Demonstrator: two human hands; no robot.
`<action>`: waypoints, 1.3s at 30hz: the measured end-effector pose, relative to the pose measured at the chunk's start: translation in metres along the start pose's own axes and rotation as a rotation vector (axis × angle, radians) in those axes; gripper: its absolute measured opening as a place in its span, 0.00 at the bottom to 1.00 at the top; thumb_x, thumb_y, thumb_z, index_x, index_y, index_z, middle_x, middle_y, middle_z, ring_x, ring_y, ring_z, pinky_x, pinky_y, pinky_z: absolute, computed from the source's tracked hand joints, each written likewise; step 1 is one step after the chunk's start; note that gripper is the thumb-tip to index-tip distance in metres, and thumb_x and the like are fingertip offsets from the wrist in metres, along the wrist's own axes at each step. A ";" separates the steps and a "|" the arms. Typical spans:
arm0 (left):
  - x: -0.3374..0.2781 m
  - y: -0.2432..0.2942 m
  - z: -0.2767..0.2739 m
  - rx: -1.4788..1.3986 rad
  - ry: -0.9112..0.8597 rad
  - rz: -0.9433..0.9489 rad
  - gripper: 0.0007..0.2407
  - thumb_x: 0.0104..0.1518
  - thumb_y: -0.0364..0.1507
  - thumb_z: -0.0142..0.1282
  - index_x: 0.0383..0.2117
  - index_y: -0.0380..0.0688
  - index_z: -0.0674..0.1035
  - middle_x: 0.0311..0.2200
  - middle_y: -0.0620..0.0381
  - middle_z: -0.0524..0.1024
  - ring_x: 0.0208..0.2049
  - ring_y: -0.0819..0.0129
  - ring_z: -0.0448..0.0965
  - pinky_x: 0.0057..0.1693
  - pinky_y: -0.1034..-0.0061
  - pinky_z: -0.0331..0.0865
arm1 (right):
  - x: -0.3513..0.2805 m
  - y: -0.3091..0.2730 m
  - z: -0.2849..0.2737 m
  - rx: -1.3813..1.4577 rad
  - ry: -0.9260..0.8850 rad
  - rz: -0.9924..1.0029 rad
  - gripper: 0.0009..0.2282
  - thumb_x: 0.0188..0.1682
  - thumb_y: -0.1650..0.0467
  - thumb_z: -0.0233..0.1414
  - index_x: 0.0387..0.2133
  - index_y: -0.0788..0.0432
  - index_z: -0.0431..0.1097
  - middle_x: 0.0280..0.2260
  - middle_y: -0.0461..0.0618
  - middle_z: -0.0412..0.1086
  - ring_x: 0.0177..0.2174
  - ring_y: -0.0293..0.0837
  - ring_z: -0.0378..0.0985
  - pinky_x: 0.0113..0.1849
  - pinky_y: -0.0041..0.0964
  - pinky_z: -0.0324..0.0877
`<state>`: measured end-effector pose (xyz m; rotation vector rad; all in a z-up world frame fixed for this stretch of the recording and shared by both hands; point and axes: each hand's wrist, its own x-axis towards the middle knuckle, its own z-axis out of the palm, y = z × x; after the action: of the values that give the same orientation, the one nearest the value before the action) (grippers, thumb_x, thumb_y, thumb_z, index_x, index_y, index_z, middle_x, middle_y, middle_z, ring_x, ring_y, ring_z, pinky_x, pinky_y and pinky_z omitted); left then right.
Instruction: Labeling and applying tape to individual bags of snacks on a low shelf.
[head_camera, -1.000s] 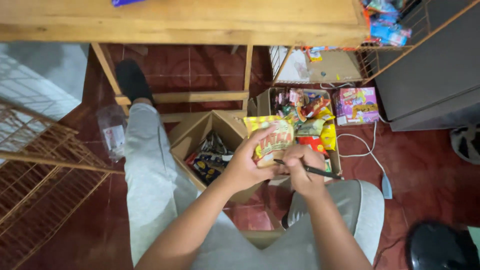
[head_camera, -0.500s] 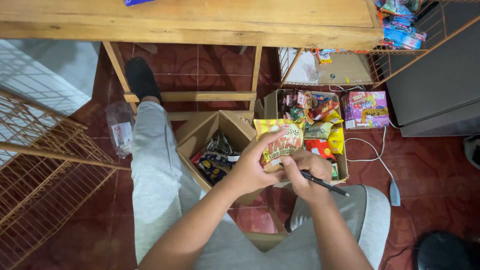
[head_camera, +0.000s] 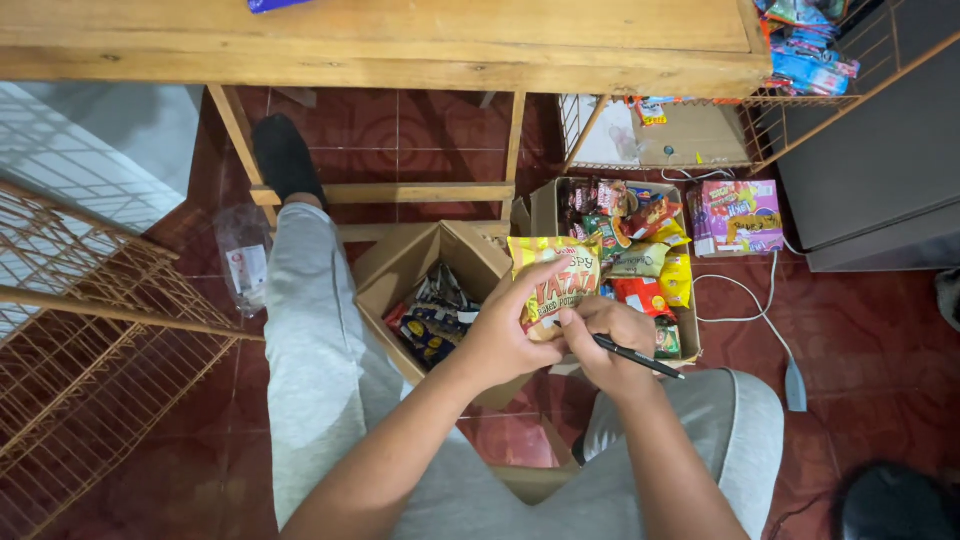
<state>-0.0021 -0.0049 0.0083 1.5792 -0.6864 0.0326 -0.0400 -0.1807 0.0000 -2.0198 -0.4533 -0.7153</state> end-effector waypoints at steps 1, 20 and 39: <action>-0.001 0.000 0.000 0.001 0.000 0.001 0.35 0.45 0.24 0.69 0.65 0.45 0.68 0.61 0.47 0.72 0.63 0.54 0.73 0.67 0.66 0.66 | -0.002 0.001 0.001 0.001 0.001 -0.001 0.14 0.48 0.78 0.60 0.22 0.59 0.59 0.23 0.52 0.73 0.20 0.42 0.76 0.24 0.34 0.67; 0.005 -0.014 0.000 -0.128 -0.041 -0.090 0.36 0.45 0.24 0.71 0.66 0.43 0.67 0.60 0.48 0.72 0.62 0.62 0.73 0.66 0.69 0.67 | -0.018 0.025 0.004 0.173 0.079 0.273 0.11 0.47 0.76 0.62 0.28 0.59 0.63 0.27 0.48 0.74 0.25 0.34 0.75 0.28 0.30 0.70; 0.006 -0.025 0.004 -0.085 -0.035 -0.014 0.36 0.45 0.23 0.70 0.66 0.44 0.67 0.63 0.47 0.71 0.64 0.56 0.72 0.68 0.67 0.66 | -0.012 0.020 -0.005 0.005 -0.040 0.135 0.13 0.51 0.76 0.58 0.22 0.59 0.60 0.30 0.54 0.76 0.26 0.43 0.80 0.28 0.35 0.72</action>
<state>0.0125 -0.0120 -0.0118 1.5062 -0.6951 -0.0339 -0.0388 -0.1958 -0.0185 -2.0413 -0.3373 -0.5916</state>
